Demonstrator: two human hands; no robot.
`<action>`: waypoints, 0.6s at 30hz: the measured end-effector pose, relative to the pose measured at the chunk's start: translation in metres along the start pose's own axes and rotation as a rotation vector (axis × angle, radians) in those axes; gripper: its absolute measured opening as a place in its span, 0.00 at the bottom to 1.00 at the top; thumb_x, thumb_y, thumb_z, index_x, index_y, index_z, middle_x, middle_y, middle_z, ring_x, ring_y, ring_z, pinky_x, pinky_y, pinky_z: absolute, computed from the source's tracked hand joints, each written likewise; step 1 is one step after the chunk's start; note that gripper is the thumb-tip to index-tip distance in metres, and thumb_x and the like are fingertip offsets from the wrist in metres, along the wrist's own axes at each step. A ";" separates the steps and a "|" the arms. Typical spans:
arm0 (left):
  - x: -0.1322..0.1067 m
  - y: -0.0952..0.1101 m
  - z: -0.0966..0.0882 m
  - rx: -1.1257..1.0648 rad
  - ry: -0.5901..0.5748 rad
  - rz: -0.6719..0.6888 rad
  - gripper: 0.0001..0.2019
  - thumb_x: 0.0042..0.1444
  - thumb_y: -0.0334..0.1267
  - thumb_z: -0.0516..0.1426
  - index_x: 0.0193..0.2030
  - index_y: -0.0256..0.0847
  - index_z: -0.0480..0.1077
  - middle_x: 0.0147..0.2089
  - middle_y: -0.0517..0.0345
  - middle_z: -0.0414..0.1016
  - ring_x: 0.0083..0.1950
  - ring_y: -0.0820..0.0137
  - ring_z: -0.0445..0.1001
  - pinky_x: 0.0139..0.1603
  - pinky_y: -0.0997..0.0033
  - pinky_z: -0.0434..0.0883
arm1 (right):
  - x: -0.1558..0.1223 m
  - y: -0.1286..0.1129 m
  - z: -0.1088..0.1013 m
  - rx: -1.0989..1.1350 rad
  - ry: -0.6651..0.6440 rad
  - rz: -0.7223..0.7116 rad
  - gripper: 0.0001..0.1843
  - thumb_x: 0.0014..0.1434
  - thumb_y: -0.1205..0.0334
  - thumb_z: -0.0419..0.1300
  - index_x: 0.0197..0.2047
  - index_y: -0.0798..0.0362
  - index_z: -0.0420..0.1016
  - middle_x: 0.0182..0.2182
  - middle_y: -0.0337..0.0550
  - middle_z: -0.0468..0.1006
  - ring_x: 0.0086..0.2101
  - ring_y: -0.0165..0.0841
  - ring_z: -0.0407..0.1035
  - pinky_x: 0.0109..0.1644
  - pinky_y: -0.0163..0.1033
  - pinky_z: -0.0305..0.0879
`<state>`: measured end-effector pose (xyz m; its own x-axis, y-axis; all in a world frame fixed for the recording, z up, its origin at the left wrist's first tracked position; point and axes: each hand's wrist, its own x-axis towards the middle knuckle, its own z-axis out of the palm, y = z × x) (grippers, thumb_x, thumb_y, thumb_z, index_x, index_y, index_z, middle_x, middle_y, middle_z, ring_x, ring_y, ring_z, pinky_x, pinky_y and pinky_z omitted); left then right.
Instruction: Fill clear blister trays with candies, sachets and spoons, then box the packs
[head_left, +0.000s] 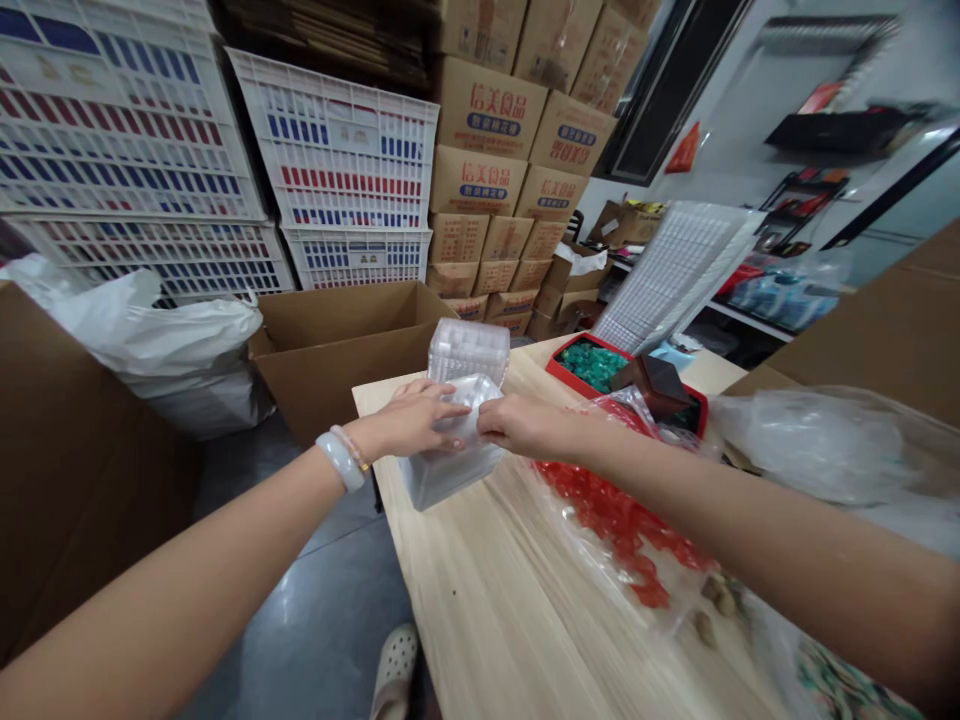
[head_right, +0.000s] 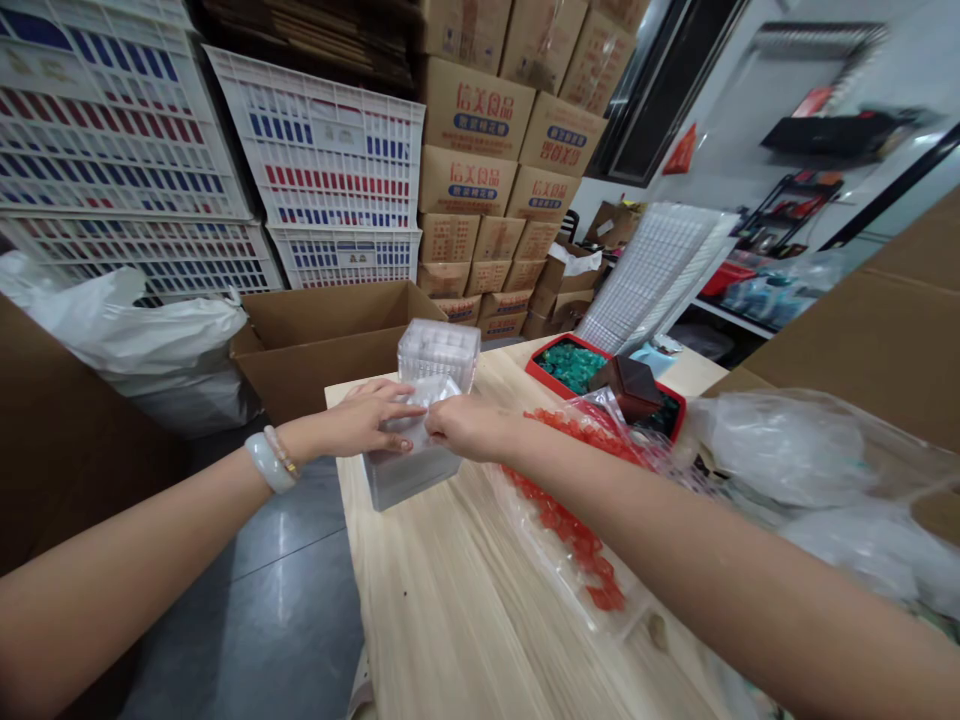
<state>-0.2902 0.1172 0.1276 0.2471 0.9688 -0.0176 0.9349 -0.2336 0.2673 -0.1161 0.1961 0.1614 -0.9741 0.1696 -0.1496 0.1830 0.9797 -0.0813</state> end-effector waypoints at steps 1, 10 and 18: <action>0.000 0.000 0.000 0.002 -0.003 -0.001 0.29 0.45 0.61 0.47 0.54 0.55 0.57 0.61 0.58 0.50 0.60 0.57 0.45 0.57 0.56 0.46 | 0.000 0.000 -0.001 -0.012 -0.018 -0.009 0.09 0.52 0.71 0.51 0.27 0.58 0.72 0.28 0.44 0.73 0.29 0.28 0.64 0.31 0.31 0.55; -0.004 0.010 0.000 -0.086 0.087 -0.041 0.31 0.41 0.54 0.54 0.54 0.49 0.59 0.60 0.55 0.53 0.60 0.55 0.47 0.57 0.55 0.47 | 0.015 -0.028 0.003 -0.329 -0.143 -0.059 0.12 0.52 0.75 0.48 0.34 0.59 0.71 0.31 0.48 0.73 0.29 0.32 0.67 0.28 0.34 0.56; -0.016 0.012 -0.028 -0.362 0.295 -0.083 0.35 0.48 0.58 0.46 0.60 0.42 0.47 0.63 0.52 0.46 0.62 0.60 0.45 0.58 0.58 0.47 | -0.125 -0.076 -0.008 -0.082 0.225 0.439 0.09 0.55 0.65 0.45 0.33 0.52 0.66 0.34 0.49 0.70 0.27 0.33 0.65 0.26 0.37 0.57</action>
<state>-0.2901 0.1012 0.1581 0.0431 0.9773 0.2076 0.7866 -0.1613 0.5960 -0.0096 0.1016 0.1942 -0.8137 0.5777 0.0643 0.5799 0.8144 0.0212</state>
